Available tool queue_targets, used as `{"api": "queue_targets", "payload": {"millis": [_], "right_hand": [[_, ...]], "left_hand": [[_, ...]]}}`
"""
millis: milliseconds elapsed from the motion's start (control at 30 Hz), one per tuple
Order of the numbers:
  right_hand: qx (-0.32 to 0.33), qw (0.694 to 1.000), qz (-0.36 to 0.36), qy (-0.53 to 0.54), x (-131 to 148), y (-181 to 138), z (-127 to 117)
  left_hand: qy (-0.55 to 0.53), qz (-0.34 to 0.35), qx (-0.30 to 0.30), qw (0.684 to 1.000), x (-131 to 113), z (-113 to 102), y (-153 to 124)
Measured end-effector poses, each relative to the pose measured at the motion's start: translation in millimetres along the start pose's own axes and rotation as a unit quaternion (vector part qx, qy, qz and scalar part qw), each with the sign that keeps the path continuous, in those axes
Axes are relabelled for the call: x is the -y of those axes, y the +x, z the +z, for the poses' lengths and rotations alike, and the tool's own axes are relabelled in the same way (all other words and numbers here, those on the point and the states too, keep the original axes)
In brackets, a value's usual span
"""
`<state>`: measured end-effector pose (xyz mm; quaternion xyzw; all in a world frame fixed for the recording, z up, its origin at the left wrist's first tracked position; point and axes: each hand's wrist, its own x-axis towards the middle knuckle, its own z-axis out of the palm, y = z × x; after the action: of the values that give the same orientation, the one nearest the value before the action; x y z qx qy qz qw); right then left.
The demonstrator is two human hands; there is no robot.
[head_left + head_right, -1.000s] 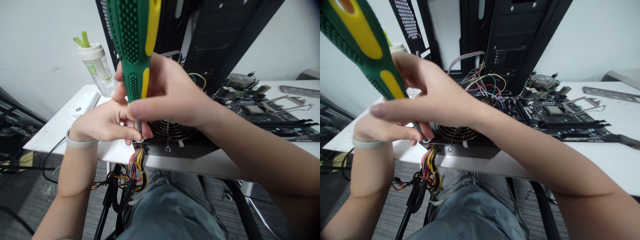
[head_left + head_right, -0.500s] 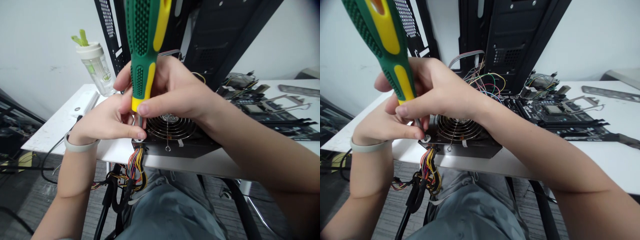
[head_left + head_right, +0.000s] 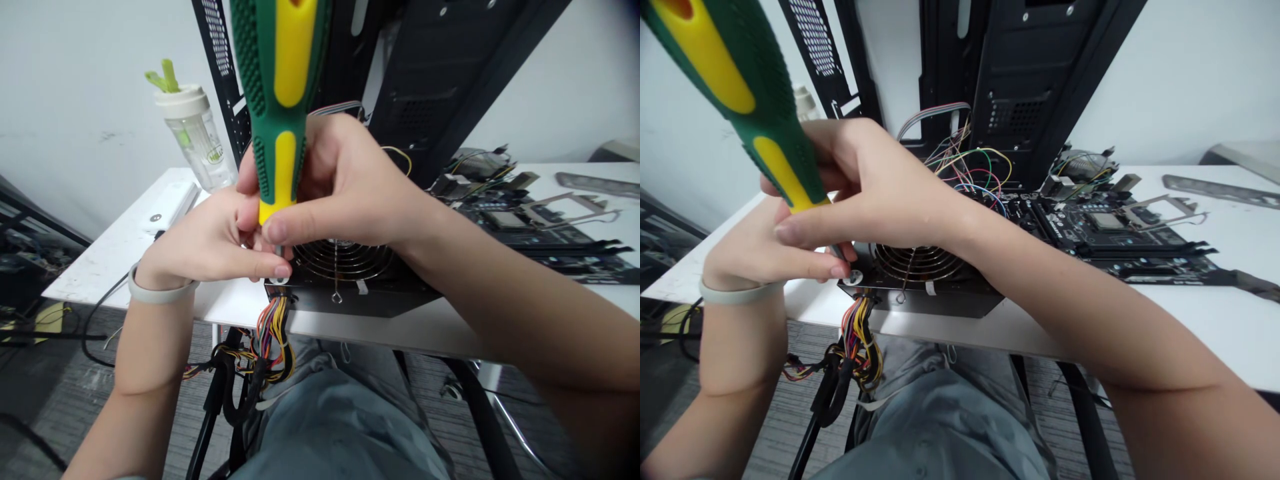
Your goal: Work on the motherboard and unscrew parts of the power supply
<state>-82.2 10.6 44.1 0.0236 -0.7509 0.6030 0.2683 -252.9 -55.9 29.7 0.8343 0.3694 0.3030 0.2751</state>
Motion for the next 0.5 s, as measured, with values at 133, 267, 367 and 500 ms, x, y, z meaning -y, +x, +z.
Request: {"api": "queue_targets", "payload": {"millis": [133,267,367,500], "right_hand": [[-0.017,1.000,-0.010,-0.023,-0.4,0.0,2.9],[-0.015,0.998,-0.041,-0.034,-1.3,1.1,4.4],[-0.016,0.996,-0.065,-0.061,-3.4,1.3,3.6],[-0.023,0.992,-0.088,-0.086,-7.7,0.8,3.9]], "left_hand": [[0.015,-0.007,0.014,1.000,0.5,-1.4,0.1],[0.057,0.025,0.020,0.998,2.4,-3.3,-0.2],[0.065,0.054,0.029,0.996,2.9,-4.2,0.5],[0.016,0.039,0.041,0.998,0.8,-4.5,2.5]]}}
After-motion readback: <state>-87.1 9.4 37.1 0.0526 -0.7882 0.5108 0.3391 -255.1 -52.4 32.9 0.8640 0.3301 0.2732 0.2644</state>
